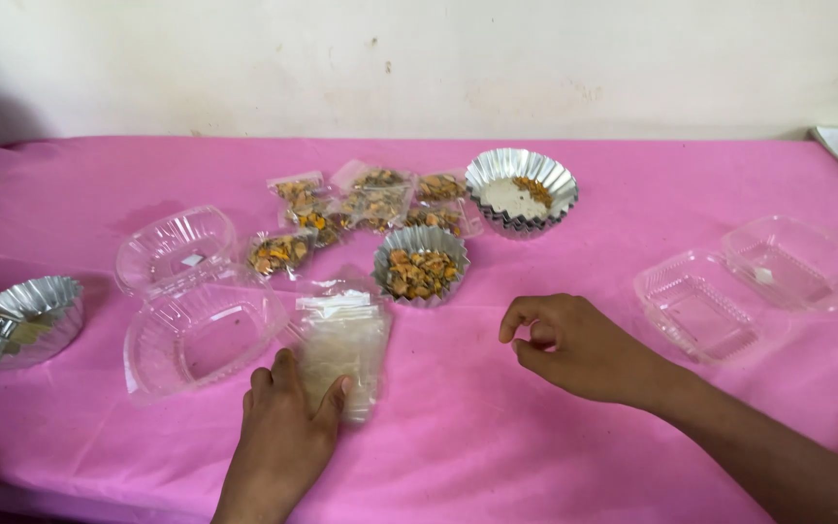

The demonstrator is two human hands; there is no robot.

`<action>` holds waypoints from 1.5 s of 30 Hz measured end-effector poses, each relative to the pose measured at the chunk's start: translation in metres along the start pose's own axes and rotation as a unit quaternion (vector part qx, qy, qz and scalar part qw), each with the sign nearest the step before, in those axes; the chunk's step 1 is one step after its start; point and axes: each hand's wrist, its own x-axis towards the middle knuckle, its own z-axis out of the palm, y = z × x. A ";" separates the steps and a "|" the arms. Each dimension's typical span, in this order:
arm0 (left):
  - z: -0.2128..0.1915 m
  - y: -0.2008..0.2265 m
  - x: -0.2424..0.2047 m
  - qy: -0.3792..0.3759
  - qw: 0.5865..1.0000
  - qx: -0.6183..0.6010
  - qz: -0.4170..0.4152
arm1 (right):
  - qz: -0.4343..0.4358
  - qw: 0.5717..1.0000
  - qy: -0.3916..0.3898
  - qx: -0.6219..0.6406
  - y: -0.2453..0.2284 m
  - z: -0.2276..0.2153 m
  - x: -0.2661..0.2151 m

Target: Sorting and cleaning dried leaves using a brush and packaging them into small plastic bags.

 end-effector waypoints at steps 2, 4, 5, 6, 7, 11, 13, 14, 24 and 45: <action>-0.004 -0.002 0.005 -0.009 1.000 0.008 -0.002 | -0.003 1.000 0.018 -0.011 -0.004 0.001 0.016; -0.005 -0.003 0.007 -0.021 1.000 0.017 -0.005 | -0.001 0.999 0.035 -0.020 -0.009 0.001 0.027; -0.004 -0.003 0.007 -0.028 0.999 0.019 0.004 | 0.000 0.999 0.049 -0.004 -0.012 0.000 0.030; -0.004 -0.002 0.009 -0.033 0.999 0.021 0.016 | 0.000 0.998 0.066 0.013 -0.016 -0.003 0.034; -0.002 -0.005 0.011 -0.031 0.999 0.021 0.020 | -0.001 0.997 0.070 0.012 -0.017 -0.003 0.038; 0.012 -0.015 0.015 -0.016 1.000 0.008 -0.003 | -0.007 0.987 0.159 -0.009 -0.008 -0.012 0.060; 0.014 -0.018 0.010 0.000 1.000 0.017 0.001 | -0.016 0.980 0.193 -0.054 0.007 -0.022 0.074; 0.012 -0.016 0.006 0.018 1.000 0.007 0.009 | -0.059 0.964 0.247 -0.079 0.016 -0.031 0.082; 0.028 -0.032 0.005 0.122 0.988 -0.023 0.089 | -0.233 0.928 0.244 -0.161 0.089 -0.056 0.126; 0.007 -0.008 -0.015 0.107 0.991 -0.028 0.078 | -0.153 0.948 0.185 -0.207 0.090 -0.059 0.139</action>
